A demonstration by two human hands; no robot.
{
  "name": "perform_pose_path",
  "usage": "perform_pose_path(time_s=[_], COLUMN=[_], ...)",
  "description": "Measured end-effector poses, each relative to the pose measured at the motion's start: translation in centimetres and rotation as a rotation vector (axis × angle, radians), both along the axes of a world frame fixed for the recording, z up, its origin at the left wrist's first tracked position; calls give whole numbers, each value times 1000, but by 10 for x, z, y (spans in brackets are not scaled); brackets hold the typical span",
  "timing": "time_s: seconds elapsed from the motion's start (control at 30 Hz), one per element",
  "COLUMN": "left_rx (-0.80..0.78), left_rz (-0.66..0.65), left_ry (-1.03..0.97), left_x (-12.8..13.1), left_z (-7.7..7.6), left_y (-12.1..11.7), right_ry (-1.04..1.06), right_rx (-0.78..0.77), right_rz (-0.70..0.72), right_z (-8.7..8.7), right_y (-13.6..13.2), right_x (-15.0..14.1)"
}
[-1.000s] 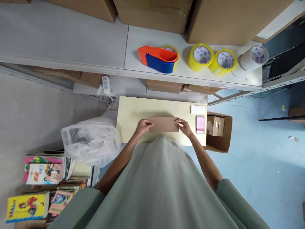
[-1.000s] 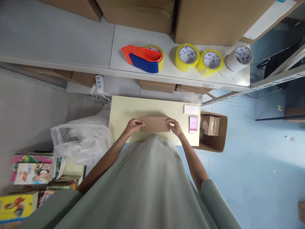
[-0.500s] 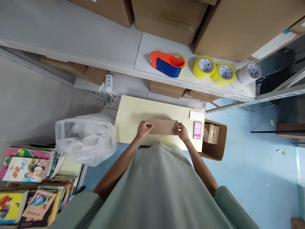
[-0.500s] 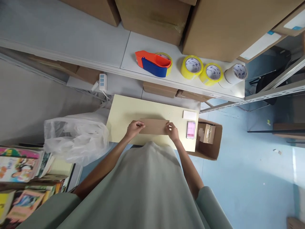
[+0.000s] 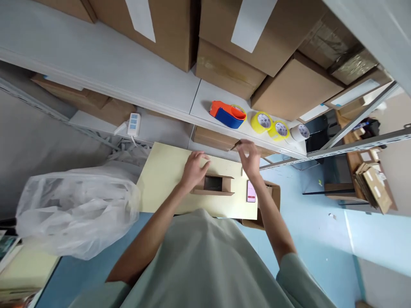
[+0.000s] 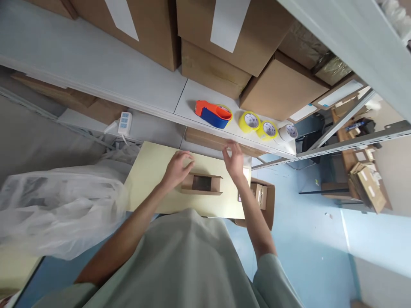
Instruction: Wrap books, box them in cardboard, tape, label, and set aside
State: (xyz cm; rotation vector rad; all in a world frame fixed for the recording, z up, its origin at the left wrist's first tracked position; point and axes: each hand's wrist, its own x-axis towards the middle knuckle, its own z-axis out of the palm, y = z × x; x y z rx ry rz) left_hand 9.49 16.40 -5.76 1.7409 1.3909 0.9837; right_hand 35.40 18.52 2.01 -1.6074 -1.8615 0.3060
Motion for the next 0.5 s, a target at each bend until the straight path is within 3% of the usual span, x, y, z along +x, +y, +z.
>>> perform_pose_path(time_s=[0.07,0.13,0.27,0.37,0.5], left_rx=[84,141,189,168,67], left_rz=[16,20,-30,-34,32], left_ry=[-66,-137,-272,-354,-452], left_x=[-3,-8,-26,-46,-81], left_z=[31,56,84,88,77], left_y=[18,30,30,18,0], right_ry=[-169,-362,-663,-766,-764], right_rx=[58,24,-167,-239,-255], right_rz=[20,0,-69,-117,-34], right_z=[34,52,55,50,58], right_y=[42,80,130,134,89], right_x=[-16,-31,-54,-61,-66])
